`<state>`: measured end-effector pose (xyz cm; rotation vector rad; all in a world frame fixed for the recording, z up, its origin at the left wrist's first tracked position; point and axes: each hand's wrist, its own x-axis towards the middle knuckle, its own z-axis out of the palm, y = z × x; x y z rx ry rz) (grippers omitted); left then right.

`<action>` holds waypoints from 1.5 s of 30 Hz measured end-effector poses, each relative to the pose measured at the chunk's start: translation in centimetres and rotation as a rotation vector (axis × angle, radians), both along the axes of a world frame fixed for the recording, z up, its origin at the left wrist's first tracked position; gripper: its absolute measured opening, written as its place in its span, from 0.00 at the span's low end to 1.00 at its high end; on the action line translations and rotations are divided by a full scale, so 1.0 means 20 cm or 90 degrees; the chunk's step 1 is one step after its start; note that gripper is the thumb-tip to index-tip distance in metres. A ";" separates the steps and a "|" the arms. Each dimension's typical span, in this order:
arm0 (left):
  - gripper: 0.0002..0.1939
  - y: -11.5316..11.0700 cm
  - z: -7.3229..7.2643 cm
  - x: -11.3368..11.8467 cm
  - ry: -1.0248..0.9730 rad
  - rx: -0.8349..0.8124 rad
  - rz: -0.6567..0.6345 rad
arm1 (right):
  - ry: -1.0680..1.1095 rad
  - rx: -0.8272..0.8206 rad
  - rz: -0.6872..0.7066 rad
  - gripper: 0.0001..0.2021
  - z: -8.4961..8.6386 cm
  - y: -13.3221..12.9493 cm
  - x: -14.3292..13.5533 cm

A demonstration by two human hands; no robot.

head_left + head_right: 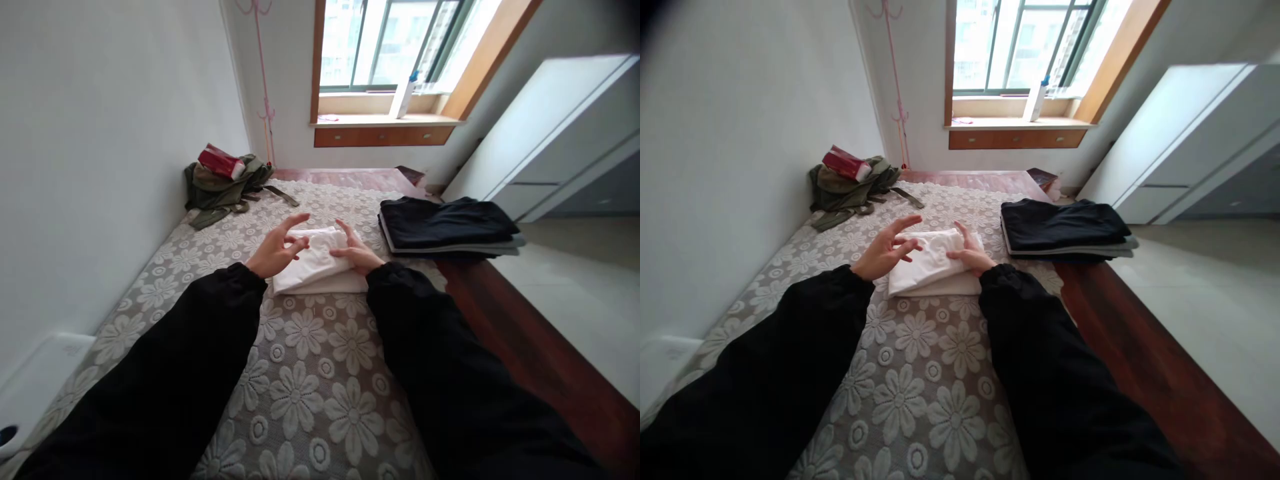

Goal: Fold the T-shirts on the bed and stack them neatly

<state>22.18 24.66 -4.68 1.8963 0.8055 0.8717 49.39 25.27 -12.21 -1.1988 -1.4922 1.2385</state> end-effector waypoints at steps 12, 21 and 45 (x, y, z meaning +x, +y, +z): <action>0.27 -0.02 -0.44 -0.13 0.243 0.191 -0.006 | -0.182 0.019 0.002 0.49 0.09 -0.15 0.28; 0.32 -0.03 -0.45 -0.12 0.417 0.210 -0.048 | -0.248 0.019 0.041 0.59 -0.01 -0.19 0.40; 0.38 -0.05 -0.41 -0.11 0.562 0.232 -0.044 | -0.701 0.203 0.035 0.41 -0.10 -0.23 0.17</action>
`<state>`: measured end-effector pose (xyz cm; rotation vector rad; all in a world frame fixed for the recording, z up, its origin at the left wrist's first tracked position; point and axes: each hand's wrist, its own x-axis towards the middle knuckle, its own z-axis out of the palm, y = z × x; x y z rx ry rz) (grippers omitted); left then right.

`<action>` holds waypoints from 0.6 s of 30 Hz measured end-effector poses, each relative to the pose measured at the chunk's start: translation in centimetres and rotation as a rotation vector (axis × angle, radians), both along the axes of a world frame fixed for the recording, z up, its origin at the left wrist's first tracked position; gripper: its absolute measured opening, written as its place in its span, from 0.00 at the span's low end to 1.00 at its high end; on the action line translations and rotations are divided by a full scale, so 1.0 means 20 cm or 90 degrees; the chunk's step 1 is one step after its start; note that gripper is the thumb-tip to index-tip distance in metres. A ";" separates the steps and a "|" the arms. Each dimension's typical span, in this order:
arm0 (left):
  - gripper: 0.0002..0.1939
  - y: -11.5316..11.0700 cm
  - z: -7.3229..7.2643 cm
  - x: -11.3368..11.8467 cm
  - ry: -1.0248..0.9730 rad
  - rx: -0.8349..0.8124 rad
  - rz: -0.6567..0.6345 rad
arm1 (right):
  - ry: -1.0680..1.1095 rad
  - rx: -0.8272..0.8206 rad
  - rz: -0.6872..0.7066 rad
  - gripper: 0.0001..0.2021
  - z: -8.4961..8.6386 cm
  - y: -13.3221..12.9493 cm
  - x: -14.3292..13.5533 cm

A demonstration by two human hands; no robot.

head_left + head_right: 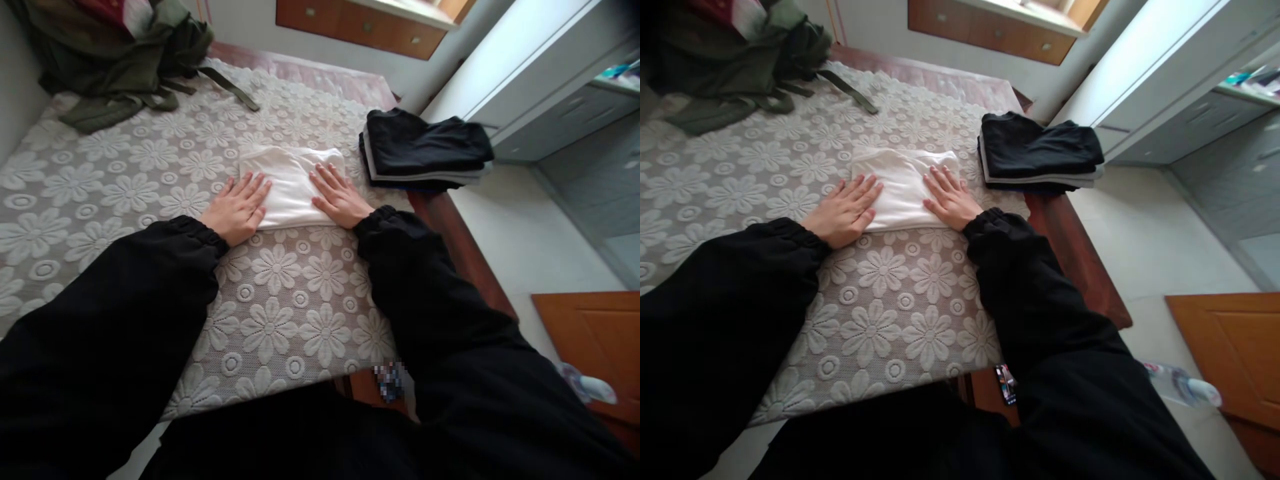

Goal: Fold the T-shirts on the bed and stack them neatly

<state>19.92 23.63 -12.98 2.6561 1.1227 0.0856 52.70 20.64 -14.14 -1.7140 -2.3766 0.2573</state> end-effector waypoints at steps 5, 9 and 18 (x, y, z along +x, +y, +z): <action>0.38 0.00 0.01 0.00 -0.017 -0.013 -0.003 | -0.099 -0.047 0.011 0.41 -0.02 0.02 0.02; 0.37 0.00 0.01 -0.01 -0.047 0.001 -0.034 | -0.127 -0.044 0.055 0.38 0.13 0.10 -0.05; 0.47 0.02 -0.01 -0.02 -0.069 0.013 -0.113 | -0.068 0.004 0.145 0.38 0.00 0.27 -0.33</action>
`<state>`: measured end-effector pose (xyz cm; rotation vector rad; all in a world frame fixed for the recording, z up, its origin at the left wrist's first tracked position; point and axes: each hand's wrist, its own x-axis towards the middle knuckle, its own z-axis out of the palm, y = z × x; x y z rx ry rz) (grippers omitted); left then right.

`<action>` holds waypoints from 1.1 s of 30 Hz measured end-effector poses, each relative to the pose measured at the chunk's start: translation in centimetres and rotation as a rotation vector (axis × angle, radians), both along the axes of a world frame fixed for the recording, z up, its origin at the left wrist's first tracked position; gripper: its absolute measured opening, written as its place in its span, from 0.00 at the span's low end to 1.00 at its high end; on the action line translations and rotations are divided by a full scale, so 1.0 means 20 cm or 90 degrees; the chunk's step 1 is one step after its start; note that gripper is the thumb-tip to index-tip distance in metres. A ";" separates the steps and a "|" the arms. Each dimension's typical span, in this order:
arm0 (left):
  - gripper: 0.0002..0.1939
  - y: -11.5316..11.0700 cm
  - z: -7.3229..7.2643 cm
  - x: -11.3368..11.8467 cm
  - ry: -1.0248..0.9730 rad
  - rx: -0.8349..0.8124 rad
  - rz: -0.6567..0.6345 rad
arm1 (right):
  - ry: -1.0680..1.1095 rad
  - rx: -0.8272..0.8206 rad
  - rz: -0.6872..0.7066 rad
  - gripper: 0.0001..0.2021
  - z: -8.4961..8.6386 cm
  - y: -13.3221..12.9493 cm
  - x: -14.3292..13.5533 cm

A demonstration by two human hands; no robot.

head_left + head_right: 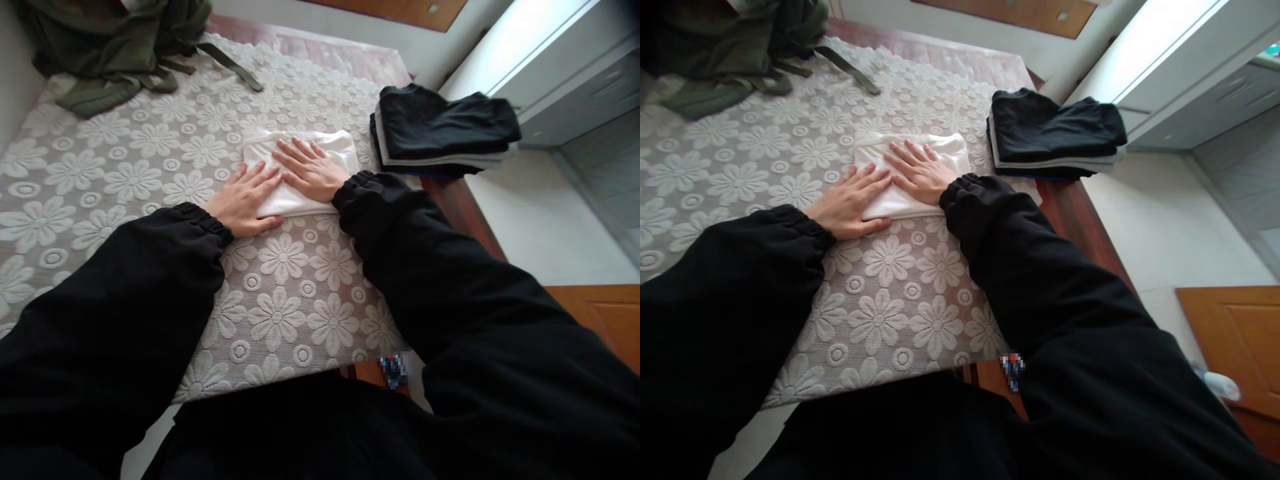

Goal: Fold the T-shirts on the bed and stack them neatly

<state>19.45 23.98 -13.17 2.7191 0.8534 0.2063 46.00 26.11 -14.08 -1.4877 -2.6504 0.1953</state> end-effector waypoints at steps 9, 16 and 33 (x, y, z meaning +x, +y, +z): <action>0.21 -0.14 0.07 -0.04 -0.105 0.165 0.084 | 0.006 -0.024 -0.001 0.39 -0.01 0.01 0.03; 0.21 -0.20 0.06 0.01 -0.021 0.236 0.095 | -0.011 -0.023 -0.007 0.39 -0.02 0.01 0.01; 0.25 -0.25 0.14 0.04 0.044 0.127 0.129 | -0.025 -0.038 -0.034 0.38 0.05 -0.04 -0.02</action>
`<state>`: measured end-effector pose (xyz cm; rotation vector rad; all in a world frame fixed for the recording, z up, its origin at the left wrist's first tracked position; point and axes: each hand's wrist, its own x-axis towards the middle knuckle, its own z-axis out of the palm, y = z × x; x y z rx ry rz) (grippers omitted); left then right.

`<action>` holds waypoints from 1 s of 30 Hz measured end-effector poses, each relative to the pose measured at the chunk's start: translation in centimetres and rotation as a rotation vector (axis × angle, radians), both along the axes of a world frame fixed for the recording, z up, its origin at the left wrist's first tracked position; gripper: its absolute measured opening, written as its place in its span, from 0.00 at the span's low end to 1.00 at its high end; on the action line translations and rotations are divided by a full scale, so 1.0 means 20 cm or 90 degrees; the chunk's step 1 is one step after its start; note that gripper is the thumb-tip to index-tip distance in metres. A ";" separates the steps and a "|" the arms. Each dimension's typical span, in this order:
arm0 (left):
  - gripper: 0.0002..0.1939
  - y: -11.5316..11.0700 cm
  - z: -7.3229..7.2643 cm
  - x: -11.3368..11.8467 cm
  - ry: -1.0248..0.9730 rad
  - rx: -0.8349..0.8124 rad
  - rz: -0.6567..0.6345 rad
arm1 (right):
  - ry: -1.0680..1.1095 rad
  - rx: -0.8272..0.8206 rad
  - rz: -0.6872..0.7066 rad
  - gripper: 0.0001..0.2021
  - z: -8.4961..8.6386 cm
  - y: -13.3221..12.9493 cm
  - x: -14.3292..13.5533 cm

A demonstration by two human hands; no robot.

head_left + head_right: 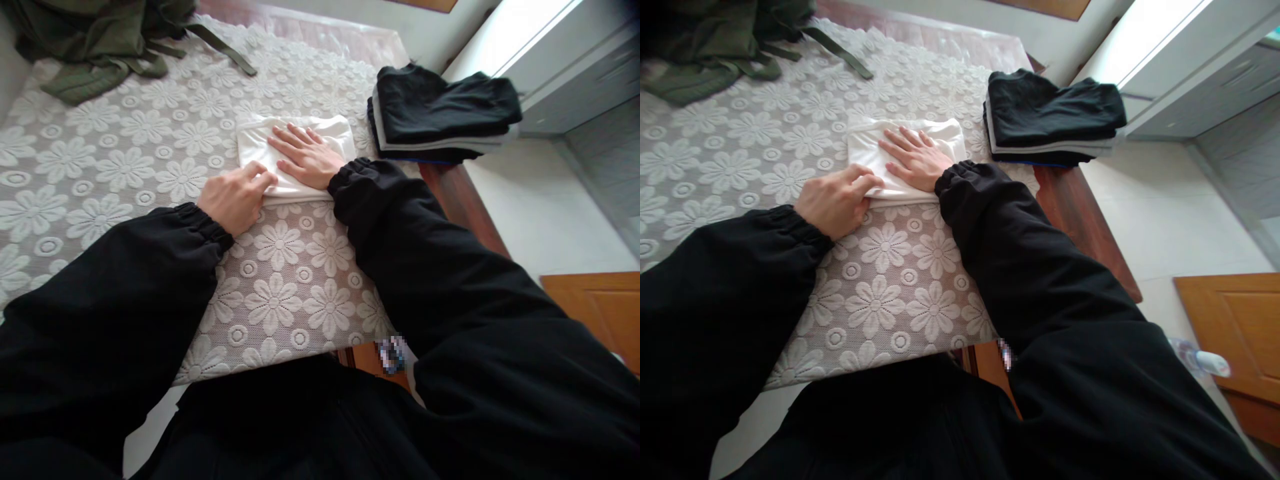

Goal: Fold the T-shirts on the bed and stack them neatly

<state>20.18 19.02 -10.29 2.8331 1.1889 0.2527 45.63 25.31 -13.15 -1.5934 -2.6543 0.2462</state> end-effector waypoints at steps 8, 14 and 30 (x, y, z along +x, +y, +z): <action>0.28 0.04 0.09 -0.02 0.080 0.009 -0.057 | 0.003 -0.001 -0.004 0.40 0.00 0.00 0.00; 0.28 0.04 0.15 -0.04 0.092 -0.026 -0.022 | 0.017 0.004 -0.006 0.40 0.01 -0.01 0.00; 0.29 0.03 0.08 -0.02 0.102 -0.045 -0.029 | -0.006 -0.001 0.001 0.38 0.01 -0.01 0.00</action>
